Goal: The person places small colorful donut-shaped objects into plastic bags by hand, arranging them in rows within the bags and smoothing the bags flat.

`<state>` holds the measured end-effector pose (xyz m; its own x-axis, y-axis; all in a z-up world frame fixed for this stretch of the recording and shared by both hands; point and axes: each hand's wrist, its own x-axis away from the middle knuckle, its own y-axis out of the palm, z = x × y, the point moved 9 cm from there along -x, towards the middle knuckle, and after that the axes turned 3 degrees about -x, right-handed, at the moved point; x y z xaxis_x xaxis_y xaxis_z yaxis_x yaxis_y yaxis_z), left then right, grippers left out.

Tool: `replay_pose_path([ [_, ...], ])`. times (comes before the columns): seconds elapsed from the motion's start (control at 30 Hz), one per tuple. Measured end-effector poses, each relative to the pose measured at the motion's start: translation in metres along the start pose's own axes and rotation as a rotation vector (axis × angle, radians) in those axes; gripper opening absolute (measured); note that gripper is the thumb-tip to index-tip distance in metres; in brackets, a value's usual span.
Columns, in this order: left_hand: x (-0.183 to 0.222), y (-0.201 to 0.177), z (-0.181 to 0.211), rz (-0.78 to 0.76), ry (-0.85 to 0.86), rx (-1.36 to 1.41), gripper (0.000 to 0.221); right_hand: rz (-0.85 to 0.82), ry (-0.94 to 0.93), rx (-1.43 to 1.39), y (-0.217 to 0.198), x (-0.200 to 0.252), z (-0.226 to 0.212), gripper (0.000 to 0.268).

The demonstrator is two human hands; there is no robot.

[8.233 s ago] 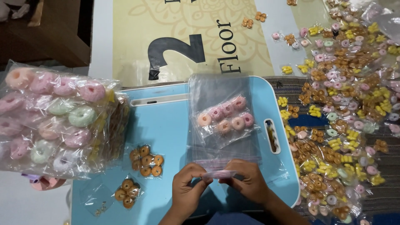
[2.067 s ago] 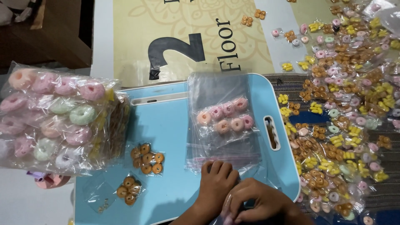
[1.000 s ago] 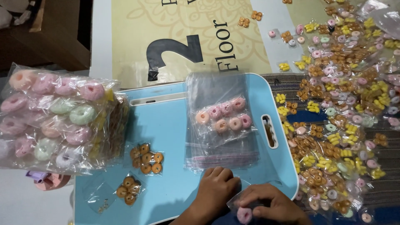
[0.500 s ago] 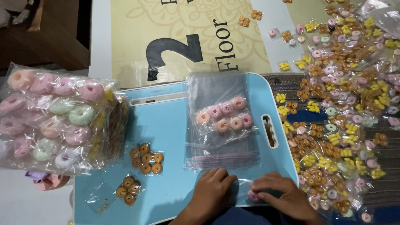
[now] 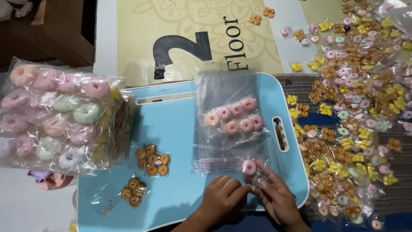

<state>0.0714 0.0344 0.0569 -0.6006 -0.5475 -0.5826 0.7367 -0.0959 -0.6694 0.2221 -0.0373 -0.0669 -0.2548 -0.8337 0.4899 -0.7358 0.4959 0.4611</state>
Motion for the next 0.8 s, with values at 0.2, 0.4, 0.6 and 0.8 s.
replay_pose_path([
  [0.2, -0.004, -0.011, 0.002, 0.043, 0.000, 0.001, 0.015, 0.042, -0.053, -0.140, 0.019, -0.027, -0.003, 0.054],
  [0.4, -0.002, -0.009, 0.005, 0.001, 0.003, 0.036, 0.010, 0.128, -0.108, -0.016, 0.017, -0.047, -0.014, 0.051],
  [0.6, -0.027, -0.035, -0.002, 0.007, 0.023, 0.052, 0.030, 0.152, -0.160, 0.050, 0.003, -0.059, -0.011, 0.040],
  [0.8, -0.058, -0.022, -0.087, -0.168, -0.067, -0.166, 0.043, 0.100, -0.034, 0.372, 0.058, -0.043, -0.037, 0.037],
])
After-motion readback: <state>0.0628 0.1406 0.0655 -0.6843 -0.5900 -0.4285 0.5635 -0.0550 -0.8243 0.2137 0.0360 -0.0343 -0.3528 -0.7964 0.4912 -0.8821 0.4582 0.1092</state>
